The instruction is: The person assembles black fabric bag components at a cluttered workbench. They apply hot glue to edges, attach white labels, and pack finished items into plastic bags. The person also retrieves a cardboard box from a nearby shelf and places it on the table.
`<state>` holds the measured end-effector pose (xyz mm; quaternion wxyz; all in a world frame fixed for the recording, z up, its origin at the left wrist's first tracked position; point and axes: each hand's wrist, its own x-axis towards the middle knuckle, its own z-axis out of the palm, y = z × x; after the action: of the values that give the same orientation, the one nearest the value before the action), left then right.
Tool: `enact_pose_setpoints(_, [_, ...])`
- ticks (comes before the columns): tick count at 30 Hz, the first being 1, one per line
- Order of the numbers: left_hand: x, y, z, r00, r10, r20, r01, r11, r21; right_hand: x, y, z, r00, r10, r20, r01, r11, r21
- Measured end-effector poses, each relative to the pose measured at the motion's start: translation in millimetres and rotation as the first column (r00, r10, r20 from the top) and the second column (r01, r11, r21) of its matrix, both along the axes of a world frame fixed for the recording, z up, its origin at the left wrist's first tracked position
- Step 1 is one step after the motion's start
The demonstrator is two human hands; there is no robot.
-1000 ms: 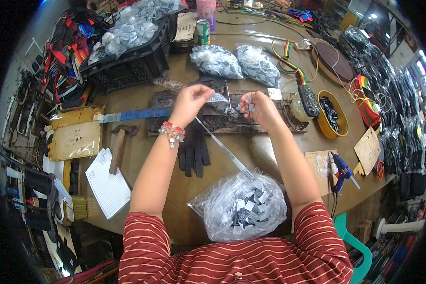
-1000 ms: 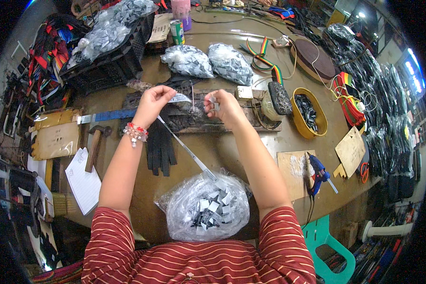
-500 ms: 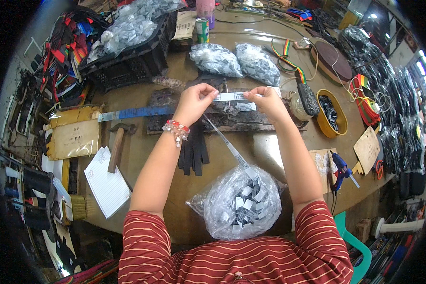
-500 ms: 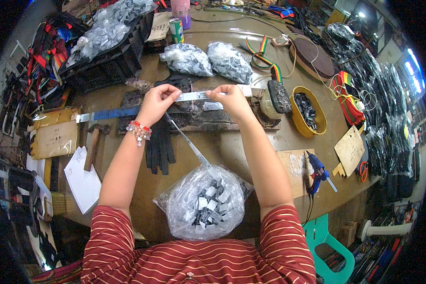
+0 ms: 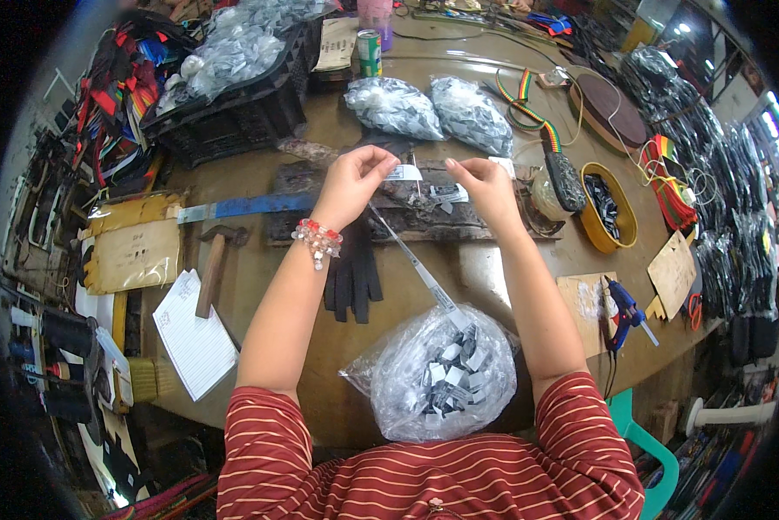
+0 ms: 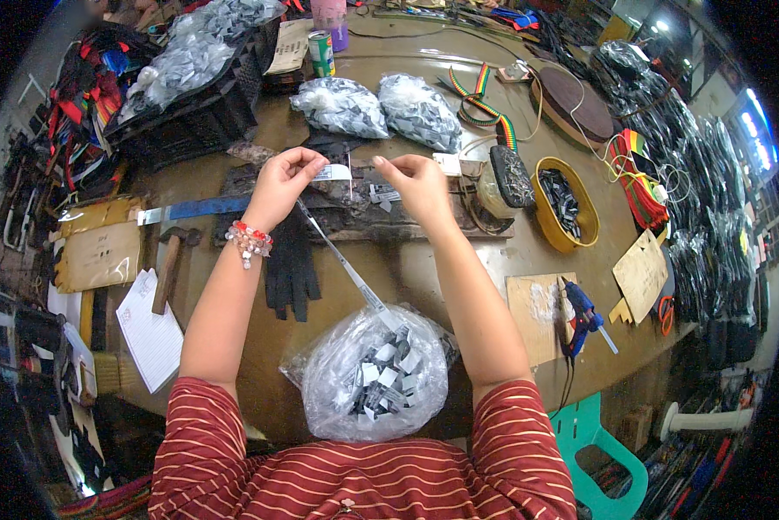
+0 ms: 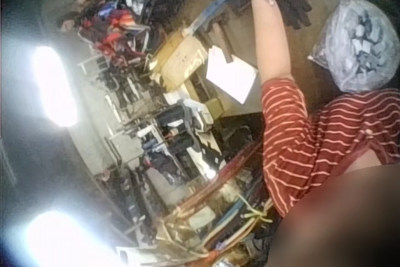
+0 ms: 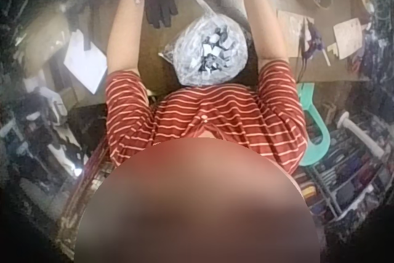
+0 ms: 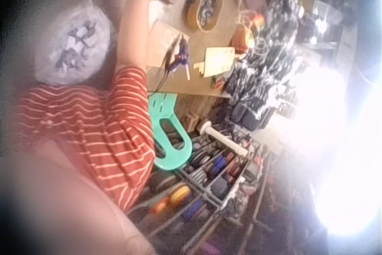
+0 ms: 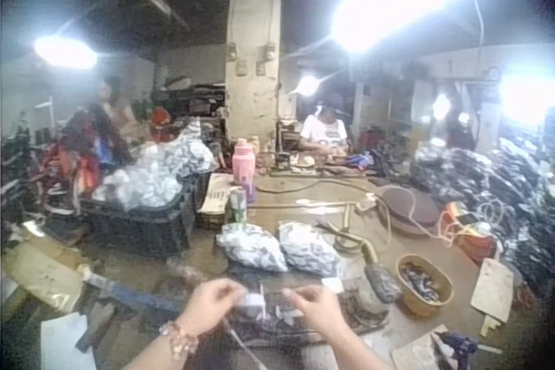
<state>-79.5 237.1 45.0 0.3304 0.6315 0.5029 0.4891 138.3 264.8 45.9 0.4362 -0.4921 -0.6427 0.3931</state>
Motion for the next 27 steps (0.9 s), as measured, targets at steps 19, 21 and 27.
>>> enact_pose_setpoints(19, [17.2, 0.3, -2.5, 0.998, 0.053, -0.015, -0.053, 0.998, 0.02, -16.3, -1.5, 8.7, 0.953, 0.181, -0.242, -0.253, 0.915, -0.313])
enact_pose_setpoints(21, [17.0, -0.5, -2.9, 0.983, 0.098, -0.153, -0.085, 0.992, 0.09, -20.7, 1.7, 2.2, 0.971, 0.14, -0.195, -0.192, 0.939, -0.284])
enact_pose_setpoints(27, [15.3, -3.3, -5.9, 0.904, 0.168, -0.392, -0.108, 0.979, 0.171, -23.5, 3.0, -16.5, 0.982, 0.122, -0.146, -0.159, 0.948, -0.275])
